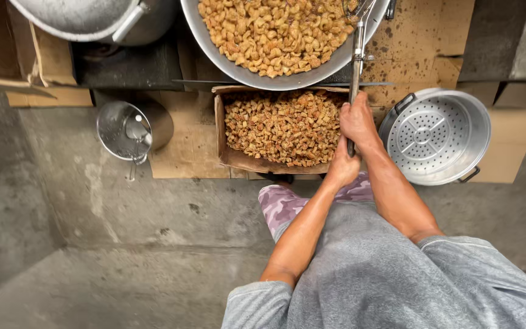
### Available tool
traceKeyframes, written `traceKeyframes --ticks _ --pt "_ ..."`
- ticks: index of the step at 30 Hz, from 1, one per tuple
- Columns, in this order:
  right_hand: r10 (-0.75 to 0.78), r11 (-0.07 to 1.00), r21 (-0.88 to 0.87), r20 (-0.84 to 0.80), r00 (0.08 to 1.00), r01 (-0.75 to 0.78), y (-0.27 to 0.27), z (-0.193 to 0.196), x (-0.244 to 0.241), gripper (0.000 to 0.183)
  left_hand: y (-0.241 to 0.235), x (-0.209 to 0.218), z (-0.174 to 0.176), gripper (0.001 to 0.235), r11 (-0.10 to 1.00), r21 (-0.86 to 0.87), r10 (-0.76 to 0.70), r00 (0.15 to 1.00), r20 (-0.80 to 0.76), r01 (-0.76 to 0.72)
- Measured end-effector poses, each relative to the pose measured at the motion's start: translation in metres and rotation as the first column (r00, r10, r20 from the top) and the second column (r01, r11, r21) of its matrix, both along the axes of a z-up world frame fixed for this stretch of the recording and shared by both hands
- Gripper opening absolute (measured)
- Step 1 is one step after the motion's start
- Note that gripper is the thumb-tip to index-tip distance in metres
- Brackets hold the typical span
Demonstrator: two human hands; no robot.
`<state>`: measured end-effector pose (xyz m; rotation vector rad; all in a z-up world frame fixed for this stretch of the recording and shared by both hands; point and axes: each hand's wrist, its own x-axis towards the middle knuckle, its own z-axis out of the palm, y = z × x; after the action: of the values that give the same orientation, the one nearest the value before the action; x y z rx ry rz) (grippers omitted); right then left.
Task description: The person uses a large metal strainer to scoop fried food from a large wok and transfers it into a cardboard box. The person repeatedly scoops and pours the food, occasionally using their hand to guide the items into the box.
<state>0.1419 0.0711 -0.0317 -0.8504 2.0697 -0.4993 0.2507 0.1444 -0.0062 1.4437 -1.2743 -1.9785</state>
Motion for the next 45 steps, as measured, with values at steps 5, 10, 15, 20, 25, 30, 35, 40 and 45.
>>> traceKeyframes --ticks 5,10,15,20,25,30,35,40,45 --pt "-0.072 0.997 -0.038 -0.2 0.977 0.065 0.012 -0.024 0.022 0.034 0.0 0.024 -0.03 0.069 0.997 0.017 -0.07 0.975 -0.212 0.075" --pt "-0.167 0.982 0.066 -0.149 0.975 0.178 -0.002 -0.084 0.102 0.036 -0.029 0.113 -0.056 0.075 0.968 -0.124 -0.218 0.976 0.013 0.218" --pt "-0.312 0.95 0.0 0.053 0.949 0.313 -0.057 -0.069 0.192 0.027 -0.099 0.214 -0.017 0.087 0.894 -0.071 -0.408 0.869 0.279 0.443" --pt "-0.442 0.884 0.037 0.387 0.809 0.465 -0.084 0.019 0.233 0.023 -0.142 0.258 0.054 0.096 0.843 -0.055 -0.495 0.812 0.309 0.535" --pt "-0.485 0.83 0.033 0.533 0.693 0.556 -0.105 0.074 0.269 0.02 -0.15 0.29 0.079 0.093 0.813 -0.179 -0.453 0.795 0.403 0.554" --pt "-0.467 0.839 0.039 0.562 0.683 0.542 -0.12 0.044 0.287 0.022 -0.156 0.298 0.062 0.1 0.791 -0.235 -0.404 0.771 0.492 0.565" --pt "-0.526 0.821 0.083 0.498 0.69 0.565 -0.118 -0.028 0.292 0.021 -0.166 0.292 0.025 0.109 0.816 0.063 -0.537 0.712 0.453 0.575" --pt "-0.544 0.812 0.074 0.453 0.706 0.578 -0.109 -0.062 0.278 0.025 -0.162 0.286 -0.017 0.108 0.797 0.095 -0.574 0.698 0.429 0.597" --pt "-0.494 0.859 0.063 0.357 0.793 0.507 -0.089 -0.035 0.276 0.024 -0.142 0.294 -0.033 0.102 0.809 0.047 -0.552 0.73 0.402 0.586"
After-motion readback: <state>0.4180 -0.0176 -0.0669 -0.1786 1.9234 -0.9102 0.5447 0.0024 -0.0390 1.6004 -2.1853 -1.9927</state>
